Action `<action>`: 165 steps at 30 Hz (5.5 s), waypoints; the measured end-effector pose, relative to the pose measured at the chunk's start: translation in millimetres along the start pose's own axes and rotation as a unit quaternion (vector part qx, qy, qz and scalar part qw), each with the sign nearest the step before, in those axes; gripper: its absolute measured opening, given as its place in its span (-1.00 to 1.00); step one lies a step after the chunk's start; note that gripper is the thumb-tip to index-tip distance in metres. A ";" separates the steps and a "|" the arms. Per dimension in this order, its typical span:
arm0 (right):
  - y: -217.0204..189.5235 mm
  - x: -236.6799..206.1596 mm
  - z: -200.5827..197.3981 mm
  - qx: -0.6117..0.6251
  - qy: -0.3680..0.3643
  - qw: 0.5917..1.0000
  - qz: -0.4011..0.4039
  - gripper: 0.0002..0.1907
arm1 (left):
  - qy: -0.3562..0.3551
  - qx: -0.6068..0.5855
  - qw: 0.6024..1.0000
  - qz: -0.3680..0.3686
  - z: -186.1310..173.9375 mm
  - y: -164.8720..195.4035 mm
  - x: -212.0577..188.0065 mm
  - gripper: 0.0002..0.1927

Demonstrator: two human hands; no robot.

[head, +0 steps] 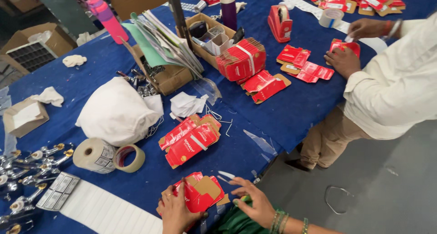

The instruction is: The person repeatedly picks up small red cardboard boxes, peels labels from a roll, and sticks them onto the boxes. The person then places the labeled boxes into a pile on the table.

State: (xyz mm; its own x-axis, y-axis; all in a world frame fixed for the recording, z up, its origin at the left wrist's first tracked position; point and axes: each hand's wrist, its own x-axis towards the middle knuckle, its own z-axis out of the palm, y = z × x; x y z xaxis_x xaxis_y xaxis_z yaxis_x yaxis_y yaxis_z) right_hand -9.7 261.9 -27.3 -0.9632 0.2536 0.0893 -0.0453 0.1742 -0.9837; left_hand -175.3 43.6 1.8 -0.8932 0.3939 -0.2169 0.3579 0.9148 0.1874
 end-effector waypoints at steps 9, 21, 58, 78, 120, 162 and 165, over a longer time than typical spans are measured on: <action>-34.4 31.8 18.7 -0.033 0.022 0.995 -0.090 -0.12 | 0.101 -0.295 0.949 0.049 37.5 -37.2 -3.4 -0.58; -122.9 31.2 -26.6 -0.022 -0.283 0.958 -0.048 -0.14 | -0.024 -0.718 0.677 0.161 113.0 -32.6 -46.0 -0.72; -123.9 46.8 18.1 0.116 -0.185 0.964 -0.153 0.08 | 0.066 -0.749 0.651 0.108 50.4 4.3 -129.1 -0.01; -122.5 52.7 63.3 -0.009 -0.194 0.961 -0.198 0.16 | 0.049 -0.735 0.657 0.162 17.1 15.0 -138.4 0.09; -35.4 170.4 -171.2 0.267 0.229 0.921 -0.166 0.16 | 0.142 -0.602 0.784 0.045 34.5 21.4 -78.8 -0.39; -94.5 48.0 -0.1 -0.302 -0.036 0.886 -0.349 -0.18 | -0.038 -0.680 0.679 0.275 7.1 35.8 -76.4 0.04; -100.8 41.5 15.4 -0.253 -0.108 0.906 -0.322 -0.15 | -0.083 -0.730 0.627 0.260 39.1 35.0 -93.2 0.02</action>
State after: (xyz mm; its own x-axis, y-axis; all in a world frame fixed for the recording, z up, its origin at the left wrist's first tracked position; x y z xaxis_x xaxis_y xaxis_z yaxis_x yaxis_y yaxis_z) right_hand -49.2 240.2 73.1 -0.8121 -0.2380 0.5327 -0.5415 0.6476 -0.5361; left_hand -68.8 42.5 -8.8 -0.6753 0.7195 0.1624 -0.1506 -0.3501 0.9245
